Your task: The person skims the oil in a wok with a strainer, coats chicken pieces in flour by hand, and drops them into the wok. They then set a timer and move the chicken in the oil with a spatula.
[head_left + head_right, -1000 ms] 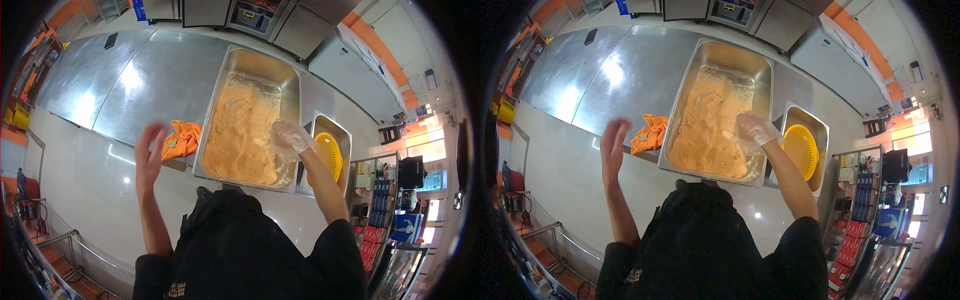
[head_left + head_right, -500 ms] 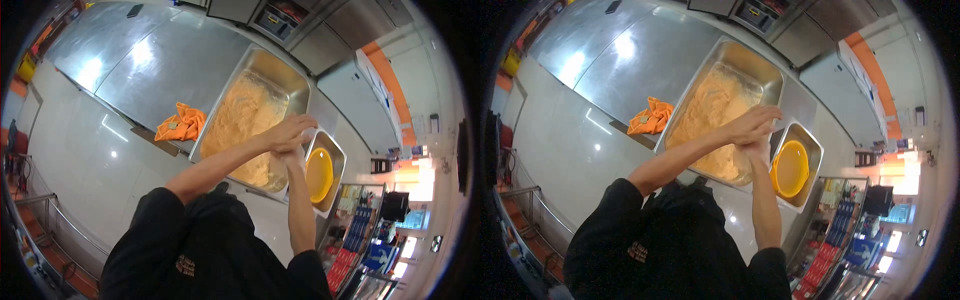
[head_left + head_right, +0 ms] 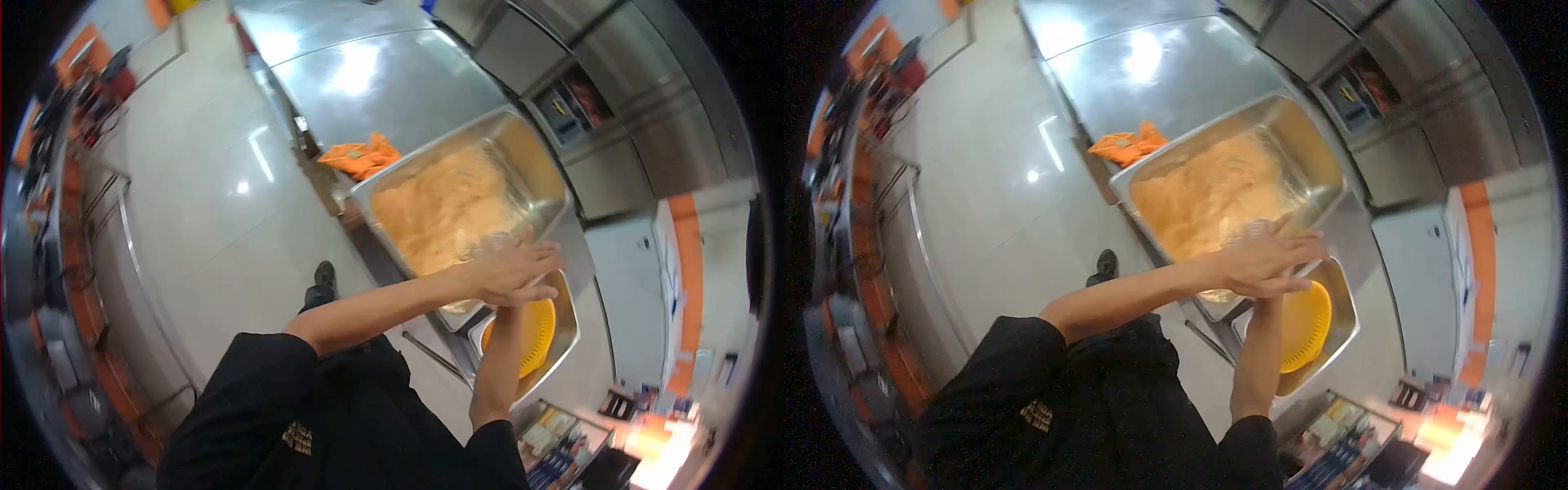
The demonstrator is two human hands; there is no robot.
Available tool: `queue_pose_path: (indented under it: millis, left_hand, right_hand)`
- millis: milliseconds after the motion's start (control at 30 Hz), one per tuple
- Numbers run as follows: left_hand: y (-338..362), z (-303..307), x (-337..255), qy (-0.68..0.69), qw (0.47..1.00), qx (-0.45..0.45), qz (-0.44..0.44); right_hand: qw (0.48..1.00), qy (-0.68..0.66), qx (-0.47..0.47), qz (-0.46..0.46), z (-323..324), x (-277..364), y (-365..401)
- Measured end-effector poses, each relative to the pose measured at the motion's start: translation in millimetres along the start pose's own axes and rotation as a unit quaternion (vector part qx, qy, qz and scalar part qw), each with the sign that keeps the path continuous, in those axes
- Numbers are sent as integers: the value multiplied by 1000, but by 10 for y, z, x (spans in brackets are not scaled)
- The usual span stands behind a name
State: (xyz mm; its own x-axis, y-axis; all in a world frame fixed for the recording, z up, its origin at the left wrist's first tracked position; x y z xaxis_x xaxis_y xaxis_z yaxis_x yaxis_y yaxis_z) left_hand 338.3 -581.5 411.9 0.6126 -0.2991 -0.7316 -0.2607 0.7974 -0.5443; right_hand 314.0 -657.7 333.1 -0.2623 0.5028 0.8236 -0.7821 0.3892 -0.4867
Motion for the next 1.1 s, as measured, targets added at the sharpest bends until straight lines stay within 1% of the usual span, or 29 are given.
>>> queue_pose_path:
  millis: [33, 67, 100, 133, 167, 200, 233, 267, 300, 333, 367, 400, 433, 467, 500, 567, 633, 667, 700, 733, 767, 833, 867, 933, 1000, 1067, 1100]
  left_hand:
    - [128, 323, -53, 3, 1000, -11, 26]
    - [351, 610, 68, 28, 996, -25, 77]
    - [614, 899, 153, 55, 991, -40, 119]
    - [998, 1221, 369, 73, 963, -88, 245]
    - [1635, 1541, 712, 132, 908, -253, 306]
    - [2266, 1934, 772, 106, 879, -340, 316]
    - [3016, 2194, 953, 68, 830, -416, 366]
    - [3895, 2333, 1126, 52, 770, -468, 430]
    - [4902, 2350, 1290, 34, 727, -499, 472]
    - [6010, 2252, 1400, 19, 653, -501, 568]
    - [7080, 2016, 1339, 51, 572, -521, 632]
    - [8275, 1565, 1228, 85, 430, -506, 743]
    - [9210, 1085, 991, -13, 362, -346, 866]
    - [9733, 545, 484, -6, 311, -305, 900]
    - [10024, 44, 0, 33, 280, -308, 909]
    - [10263, -867, -723, 125, 249, -346, 896]
    - [10335, -1641, -1201, 207, 224, -416, 857]
    - [10374, -1932, -1302, 241, 223, -434, 839]
    - [10467, -2195, -1499, 280, 204, -474, 810]
    - [10490, -2469, -1616, 318, 185, -509, 778]
    - [10487, -2700, -1727, 355, 161, -543, 744]
    - [10507, -3052, -1961, 412, 104, -612, 667]
    - [10527, -3149, -2061, 432, 73, -643, 628]
    - [10569, -3266, -2143, 452, 19, -709, 541]
    - [10619, -3155, -2166, 440, -20, -787, 432]
    - [10659, -2854, -2257, 407, -38, -872, 269]
    - [10690, -2753, -2231, 421, -52, -876, 229]
  right_hand:
    - [999, -33, 13, -2, -46, 73, -52]
    - [998, -59, 23, -13, -65, 159, -109]
    - [995, -78, 19, -53, -83, 209, -138]
    - [991, -96, 14, -94, -105, 263, -165]
    - [976, -121, -1, -180, -117, 273, -198]
    - [978, -126, 8, -168, -138, 421, -342]
    - [983, -30, 121, -134, -257, 599, -495]
    - [966, 68, 232, -93, -445, 758, -575]
    - [977, 60, 175, -102, -555, 893, -583]
    - [976, 48, 195, -84, -705, 1029, -607]
    - [971, 67, 222, -51, -846, 1166, -630]
    - [963, 76, 257, -13, -1158, 1375, -598]
    - [959, 133, 250, -7, -1466, 1794, -491]
    - [961, 96, 257, 20, -1806, 1986, -357]
    - [958, 37, 280, 37, -2219, 2121, -190]
    - [941, -74, 326, 52, -3131, 2469, 248]
    - [900, -171, 399, 45, -4132, 2799, 863]
    - [869, -212, 445, 36, -4659, 2979, 1231]
    - [839, -232, 491, 30, -5125, 3169, 1619]
    - [789, -223, 572, 17, -5522, 3428, 1985]
    - [810, -123, 571, 48, -5964, 3740, 2324]
    - [769, -181, 612, 12, -6385, 4703, 2973]
    - [766, -184, 616, 20, -6599, 5072, 3132]
    - [666, -289, 681, 92, -6921, 5893, 3584]
    - [669, -328, 661, 83, -7191, 6602, 3845]
    - [535, -473, 686, 139, -7582, 7344, 4070]
    - [541, -484, 662, 185, -7813, 7665, 4169]
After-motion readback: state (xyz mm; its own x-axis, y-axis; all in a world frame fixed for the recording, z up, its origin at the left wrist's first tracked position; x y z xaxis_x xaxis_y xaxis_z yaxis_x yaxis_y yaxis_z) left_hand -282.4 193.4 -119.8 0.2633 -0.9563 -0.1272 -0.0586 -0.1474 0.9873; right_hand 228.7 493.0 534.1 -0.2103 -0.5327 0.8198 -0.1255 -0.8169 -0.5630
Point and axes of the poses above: each hand's wrist, its own y-axis away from the middle knuckle, its own z-axis out of the back of the hand, x = y × z, the point moved 8 cm from there along -y, towards the middle knuckle, and after that the axes turned 12 degrees about z, right-handed, at the moved point
